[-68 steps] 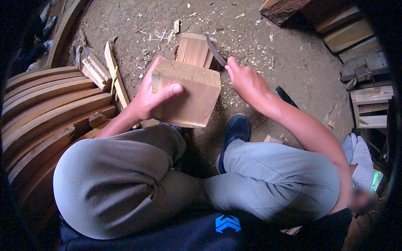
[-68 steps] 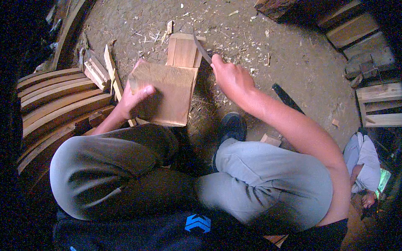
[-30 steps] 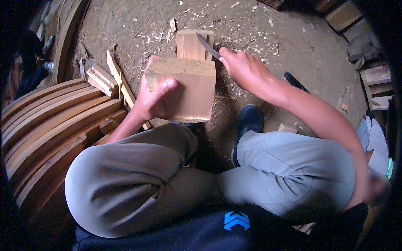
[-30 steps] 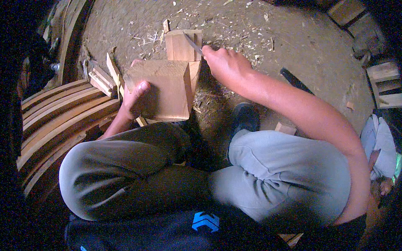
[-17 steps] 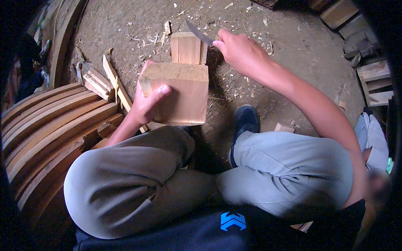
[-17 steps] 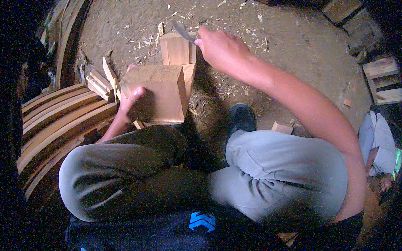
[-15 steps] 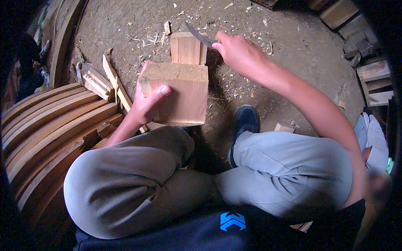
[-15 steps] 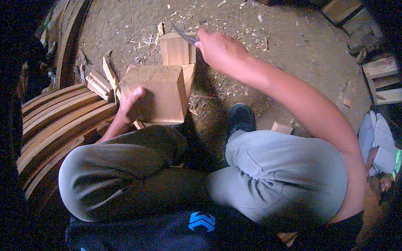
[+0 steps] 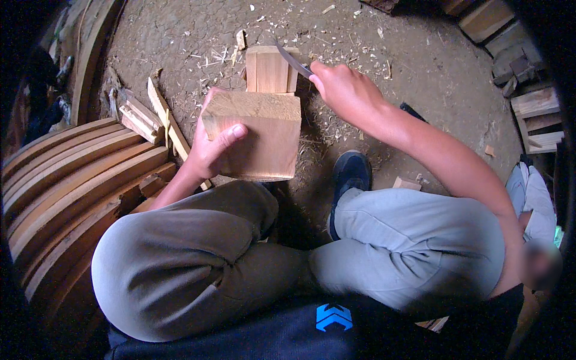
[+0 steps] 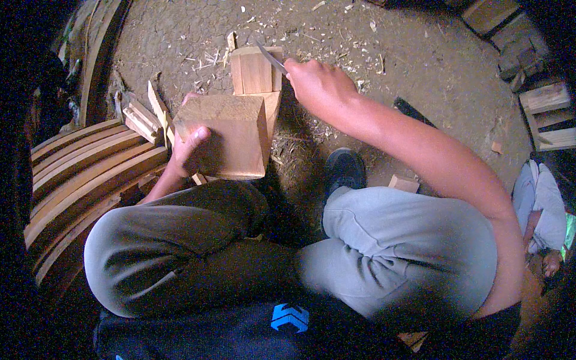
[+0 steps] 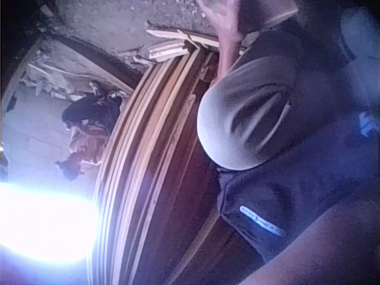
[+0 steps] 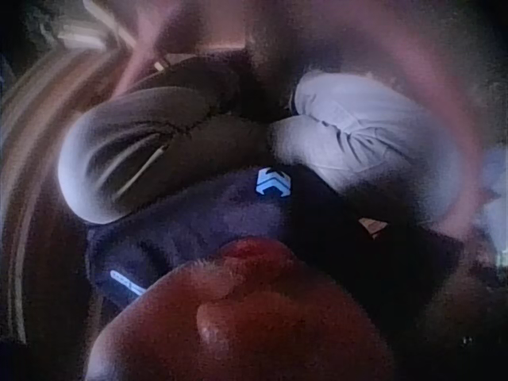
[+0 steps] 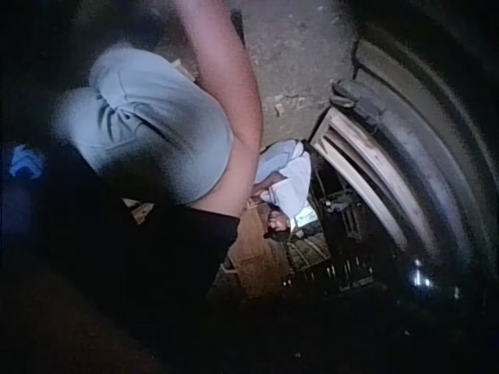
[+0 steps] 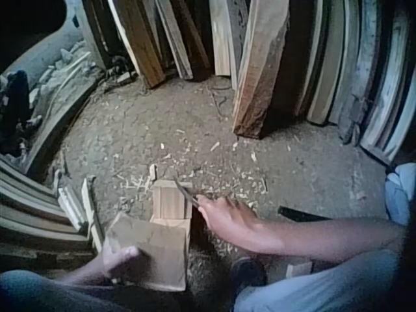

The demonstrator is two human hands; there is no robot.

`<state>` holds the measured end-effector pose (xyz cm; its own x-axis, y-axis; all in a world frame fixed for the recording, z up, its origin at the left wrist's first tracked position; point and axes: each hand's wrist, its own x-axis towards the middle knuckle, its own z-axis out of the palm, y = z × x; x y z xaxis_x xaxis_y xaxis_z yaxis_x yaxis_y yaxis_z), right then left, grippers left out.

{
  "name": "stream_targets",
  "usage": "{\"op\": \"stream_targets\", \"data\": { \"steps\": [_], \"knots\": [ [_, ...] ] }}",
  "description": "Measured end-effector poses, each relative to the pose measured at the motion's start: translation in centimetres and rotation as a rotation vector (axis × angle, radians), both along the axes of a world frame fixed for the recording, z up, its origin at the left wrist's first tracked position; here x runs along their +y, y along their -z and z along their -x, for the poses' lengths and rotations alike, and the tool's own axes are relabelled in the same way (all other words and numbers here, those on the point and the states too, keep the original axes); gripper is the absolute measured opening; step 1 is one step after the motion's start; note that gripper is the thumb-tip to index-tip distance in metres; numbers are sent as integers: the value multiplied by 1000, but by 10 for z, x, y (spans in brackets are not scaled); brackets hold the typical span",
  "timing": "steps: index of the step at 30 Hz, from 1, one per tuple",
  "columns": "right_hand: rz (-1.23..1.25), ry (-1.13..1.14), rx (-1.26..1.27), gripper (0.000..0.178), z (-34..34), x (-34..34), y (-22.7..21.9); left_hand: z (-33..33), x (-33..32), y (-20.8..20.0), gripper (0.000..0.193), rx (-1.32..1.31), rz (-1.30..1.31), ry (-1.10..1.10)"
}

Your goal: The person carves a small wooden block using a knife, removing thin shavings and shaping the edges. The person holds the block in one hand and uses the knife in the other to carefully pare away material.

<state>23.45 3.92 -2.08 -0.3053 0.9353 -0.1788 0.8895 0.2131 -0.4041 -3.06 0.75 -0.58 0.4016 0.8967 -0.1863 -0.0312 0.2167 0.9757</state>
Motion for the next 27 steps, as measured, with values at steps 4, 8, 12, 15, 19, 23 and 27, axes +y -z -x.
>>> {"op": "stream_targets", "data": {
  "steps": [4,8,12,15,19,23,27],
  "knots": [
    [31,6,-45,20,1,-6,0,1,1,2,56,11,-24,4],
    [114,17,-60,20,0,-16,11,-1,2,-2,55,22,14,-24],
    [105,-2,-65,20,-3,-20,13,0,1,-1,54,19,10,-31],
    [112,1,-87,21,-2,-19,9,1,2,0,54,7,13,-17],
    [119,2,-96,22,-3,-19,9,1,3,0,55,12,1,-18],
    [126,-9,-95,22,-4,-20,11,1,3,-1,55,13,-1,-11],
    [125,-2,-94,22,-4,-22,11,0,3,-3,55,19,13,-21]
  ]
}}
